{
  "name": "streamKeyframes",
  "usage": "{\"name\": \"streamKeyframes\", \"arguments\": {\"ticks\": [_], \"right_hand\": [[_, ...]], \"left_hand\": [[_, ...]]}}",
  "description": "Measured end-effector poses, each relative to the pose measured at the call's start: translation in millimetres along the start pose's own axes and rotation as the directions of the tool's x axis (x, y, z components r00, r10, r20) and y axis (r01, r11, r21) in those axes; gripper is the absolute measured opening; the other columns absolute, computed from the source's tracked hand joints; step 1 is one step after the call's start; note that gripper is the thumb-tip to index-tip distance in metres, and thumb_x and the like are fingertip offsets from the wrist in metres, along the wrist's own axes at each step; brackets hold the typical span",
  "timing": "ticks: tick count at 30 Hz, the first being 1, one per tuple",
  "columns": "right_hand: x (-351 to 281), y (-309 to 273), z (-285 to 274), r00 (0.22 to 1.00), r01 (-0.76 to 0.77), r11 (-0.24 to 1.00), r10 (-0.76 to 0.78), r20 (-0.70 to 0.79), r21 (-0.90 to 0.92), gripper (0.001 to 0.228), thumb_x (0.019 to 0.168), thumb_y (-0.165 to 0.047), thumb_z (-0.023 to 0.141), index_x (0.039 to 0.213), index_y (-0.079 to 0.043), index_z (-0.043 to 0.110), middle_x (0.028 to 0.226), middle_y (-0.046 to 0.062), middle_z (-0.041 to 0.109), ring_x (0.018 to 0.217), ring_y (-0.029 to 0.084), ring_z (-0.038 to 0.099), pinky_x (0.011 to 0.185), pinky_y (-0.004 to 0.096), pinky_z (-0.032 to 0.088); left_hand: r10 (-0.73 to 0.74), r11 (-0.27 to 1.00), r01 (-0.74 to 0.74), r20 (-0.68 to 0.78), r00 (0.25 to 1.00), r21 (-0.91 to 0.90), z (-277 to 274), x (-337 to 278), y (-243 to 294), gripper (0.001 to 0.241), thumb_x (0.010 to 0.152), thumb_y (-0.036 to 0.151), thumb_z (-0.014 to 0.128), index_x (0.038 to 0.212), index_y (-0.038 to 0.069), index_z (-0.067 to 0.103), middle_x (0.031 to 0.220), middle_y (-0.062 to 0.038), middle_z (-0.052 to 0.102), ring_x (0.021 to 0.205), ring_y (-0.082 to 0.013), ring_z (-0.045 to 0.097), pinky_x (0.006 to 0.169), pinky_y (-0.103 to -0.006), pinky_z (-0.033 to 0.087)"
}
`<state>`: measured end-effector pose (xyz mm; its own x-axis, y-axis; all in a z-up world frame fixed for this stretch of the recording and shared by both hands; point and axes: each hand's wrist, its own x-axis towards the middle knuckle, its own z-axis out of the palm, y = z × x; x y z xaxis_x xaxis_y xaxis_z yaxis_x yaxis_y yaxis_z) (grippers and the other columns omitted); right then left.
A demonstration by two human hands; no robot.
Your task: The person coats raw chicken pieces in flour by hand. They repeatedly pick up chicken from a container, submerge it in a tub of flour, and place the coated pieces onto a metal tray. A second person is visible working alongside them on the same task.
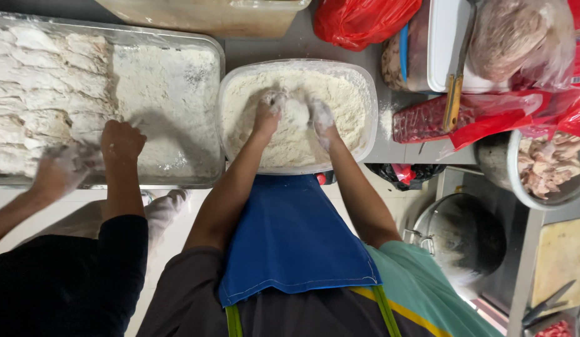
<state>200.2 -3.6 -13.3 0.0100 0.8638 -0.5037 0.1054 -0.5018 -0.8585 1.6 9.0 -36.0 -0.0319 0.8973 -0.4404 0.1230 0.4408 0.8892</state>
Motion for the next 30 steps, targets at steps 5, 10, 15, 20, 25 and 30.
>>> {"name": "streamKeyframes", "arguments": {"ticks": [5, 10, 15, 20, 25, 30], "right_hand": [[29.6, 19.4, 4.1, 0.961, 0.077, 0.986, -0.113, 0.254, 0.149, 0.066, 0.109, -0.046, 0.050, 0.155, 0.001, 0.045, 0.155, 0.017, 0.053, 0.141, 0.025, 0.051, 0.118, 0.034, 0.040], [-20.2, -58.6, 38.5, 0.940, -0.097, 0.984, 0.141, 0.310, -0.152, 0.062, 0.105, -0.038, 0.056, 0.153, -0.003, 0.040, 0.154, 0.020, 0.044, 0.145, 0.030, 0.042, 0.120, 0.039, 0.036], [-19.7, -68.6, 60.9, 0.971, 0.081, 0.485, 0.160, 0.180, -0.871, 0.046, 0.112, -0.038, 0.043, 0.145, -0.010, 0.056, 0.136, 0.019, 0.065, 0.129, 0.031, 0.058, 0.113, 0.042, 0.044], [34.6, 4.7, 73.6, 0.958, 0.274, 0.284, -0.168, 0.233, -0.919, 0.046, 0.101, -0.026, 0.046, 0.143, -0.009, 0.054, 0.125, 0.021, 0.068, 0.115, 0.035, 0.063, 0.100, 0.046, 0.050], [34.2, 17.0, 49.4, 0.963, -0.034, 0.995, 0.009, 0.268, 0.090, 0.054, 0.105, -0.040, 0.052, 0.151, -0.012, 0.044, 0.146, 0.013, 0.054, 0.130, 0.026, 0.053, 0.106, 0.036, 0.044], [14.7, 36.4, -14.2, 0.993, 0.115, 0.955, -0.100, 0.068, -0.274, 0.054, 0.110, -0.037, 0.049, 0.156, -0.009, 0.042, 0.153, 0.012, 0.050, 0.138, 0.027, 0.049, 0.115, 0.037, 0.040]], "left_hand": [[0.054, 0.876, -0.109, 0.129, 0.990, 0.469, 8.3, -15.1, 31.0, 0.045, 0.106, 0.021, 0.054, 0.145, 0.000, 0.049, 0.128, -0.024, 0.060, 0.066, -0.0210, 0.065, 0.062, -0.0407, 0.059], [0.282, 0.787, -0.322, 0.158, 0.946, 0.526, -5.4, 2.8, -27.0, 0.042, 0.105, 0.015, 0.051, 0.146, 0.005, 0.051, 0.141, -0.023, 0.055, 0.100, -0.0299, 0.058, 0.084, -0.0461, 0.053], [0.442, 0.490, -0.403, 0.178, 0.879, 0.773, -46.5, 9.7, -63.0, 0.050, 0.109, 0.020, 0.055, 0.156, 0.009, 0.046, 0.159, -0.022, 0.048, 0.148, -0.0364, 0.042, 0.119, -0.0498, 0.040], [-0.285, 0.954, 0.288, 0.045, 0.958, -0.086, -24.6, 3.4, -50.9, 0.074, 0.100, 0.047, 0.056, 0.159, 0.010, 0.031, 0.164, -0.018, 0.031, 0.146, -0.0341, 0.035, 0.116, -0.0467, 0.035], [-0.257, 0.938, 0.260, 0.044, 0.965, -0.229, -12.1, 10.0, -40.8, 0.074, 0.100, 0.052, 0.047, 0.161, 0.014, 0.027, 0.165, -0.018, 0.027, 0.148, -0.0360, 0.030, 0.117, -0.0490, 0.032], [-0.222, 0.975, 0.222, -0.080, 0.972, -0.016, -1.4, 26.6, -31.0, 0.075, 0.101, 0.058, 0.037, 0.162, 0.018, 0.022, 0.166, -0.017, 0.023, 0.150, -0.0378, 0.025, 0.118, -0.0512, 0.029]]}}
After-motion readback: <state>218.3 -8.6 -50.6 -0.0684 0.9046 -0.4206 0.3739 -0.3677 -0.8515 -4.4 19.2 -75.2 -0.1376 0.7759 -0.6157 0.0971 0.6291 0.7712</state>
